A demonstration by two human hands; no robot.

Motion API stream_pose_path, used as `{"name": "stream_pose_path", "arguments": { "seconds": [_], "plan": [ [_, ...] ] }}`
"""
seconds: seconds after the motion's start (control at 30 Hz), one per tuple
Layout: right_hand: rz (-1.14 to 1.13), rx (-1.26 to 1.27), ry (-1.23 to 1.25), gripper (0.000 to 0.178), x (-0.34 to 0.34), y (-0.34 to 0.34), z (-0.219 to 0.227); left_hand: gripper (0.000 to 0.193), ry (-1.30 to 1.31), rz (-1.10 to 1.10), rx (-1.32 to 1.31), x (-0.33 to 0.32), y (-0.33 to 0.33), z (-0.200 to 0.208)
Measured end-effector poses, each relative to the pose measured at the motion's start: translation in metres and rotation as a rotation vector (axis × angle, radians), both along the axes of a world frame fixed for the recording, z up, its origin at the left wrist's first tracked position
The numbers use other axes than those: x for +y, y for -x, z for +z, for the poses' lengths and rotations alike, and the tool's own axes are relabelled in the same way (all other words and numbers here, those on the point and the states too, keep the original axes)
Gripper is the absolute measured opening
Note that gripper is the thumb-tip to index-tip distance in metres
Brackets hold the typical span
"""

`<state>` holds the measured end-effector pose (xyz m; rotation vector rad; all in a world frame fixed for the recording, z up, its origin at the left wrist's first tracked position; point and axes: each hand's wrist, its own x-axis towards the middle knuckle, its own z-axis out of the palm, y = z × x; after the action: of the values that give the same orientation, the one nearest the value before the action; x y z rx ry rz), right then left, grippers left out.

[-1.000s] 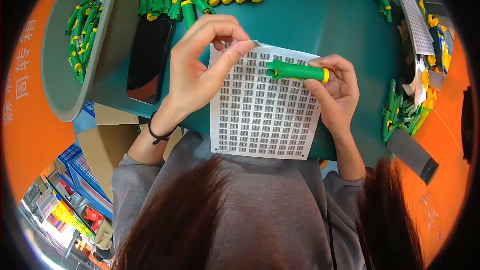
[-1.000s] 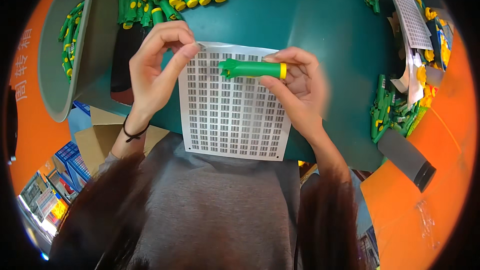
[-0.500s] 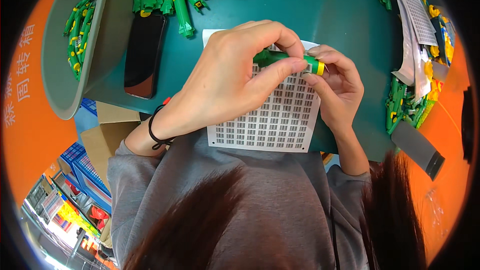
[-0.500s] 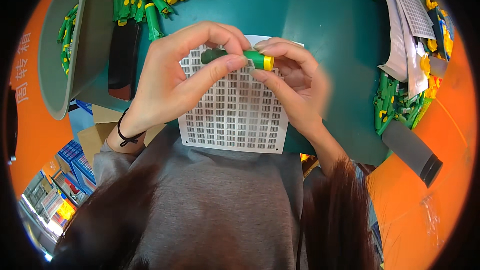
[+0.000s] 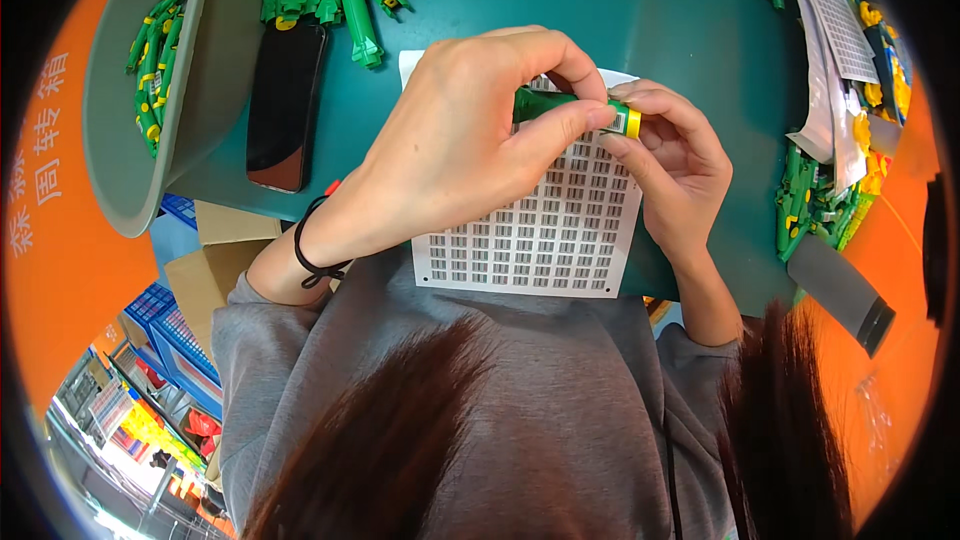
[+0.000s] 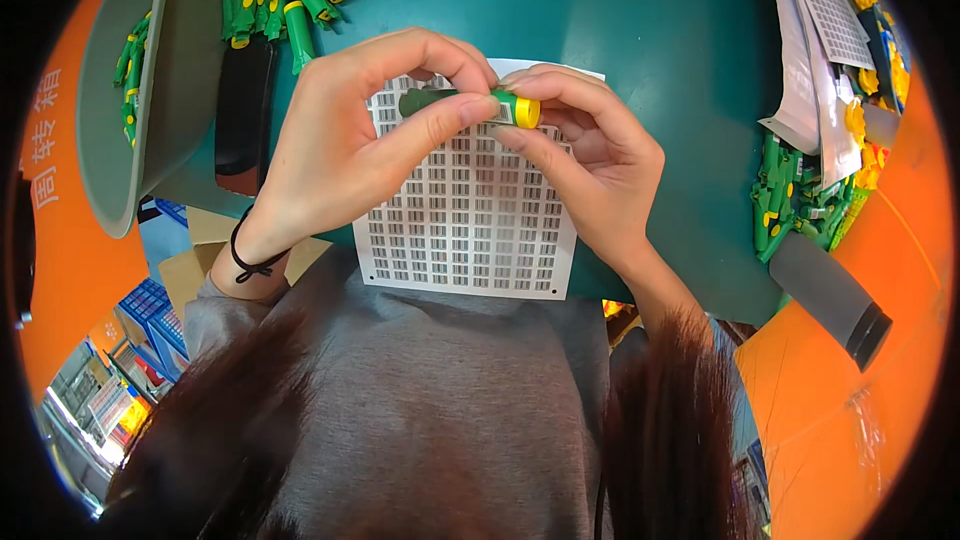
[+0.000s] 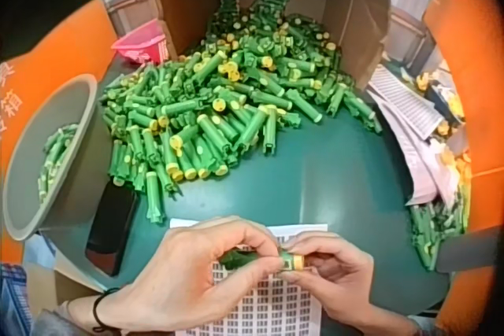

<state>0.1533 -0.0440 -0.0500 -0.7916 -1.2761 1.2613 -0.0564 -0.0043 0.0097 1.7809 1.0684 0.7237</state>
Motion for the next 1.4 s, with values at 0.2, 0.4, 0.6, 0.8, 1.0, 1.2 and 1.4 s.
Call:
{"name": "stream_pose_path", "arguments": {
  "seconds": [0.2, 0.4, 0.6, 0.8, 1.0, 1.2, 1.4],
  "plan": [
    [0.001, -0.032, -0.021, 0.038, 0.000, -0.002, -0.002, 0.014, 0.017, 0.009, 0.026, 0.000, -0.003, -0.001],
    [0.040, -0.030, 0.073, 0.043, -0.003, -0.005, 0.001, 0.016, 0.351, -0.046, -0.207, 0.001, -0.007, -0.007],
    [0.022, 0.080, 0.150, 0.052, 0.001, 0.003, -0.002, 0.034, 0.692, -0.094, -0.455, -0.001, -0.001, -0.028],
    [-0.212, -1.027, -0.310, 0.034, 0.023, -0.012, 0.012, 0.018, -0.335, 0.601, 0.070, -0.013, 0.083, 0.023],
    [-0.193, -0.919, 0.046, 0.019, 0.032, -0.019, -0.009, 0.019, -1.374, 0.688, 0.580, 0.026, 0.147, 0.012],
    [-0.207, -0.727, 0.199, 0.016, 0.035, -0.022, -0.015, 0.026, -0.875, 0.191, 0.442, -0.003, 0.070, -0.074],
    [-0.189, -0.763, 0.139, 0.015, 0.034, -0.024, -0.018, 0.026, -0.947, 0.189, 0.397, -0.001, 0.069, -0.080]
  ]
}}
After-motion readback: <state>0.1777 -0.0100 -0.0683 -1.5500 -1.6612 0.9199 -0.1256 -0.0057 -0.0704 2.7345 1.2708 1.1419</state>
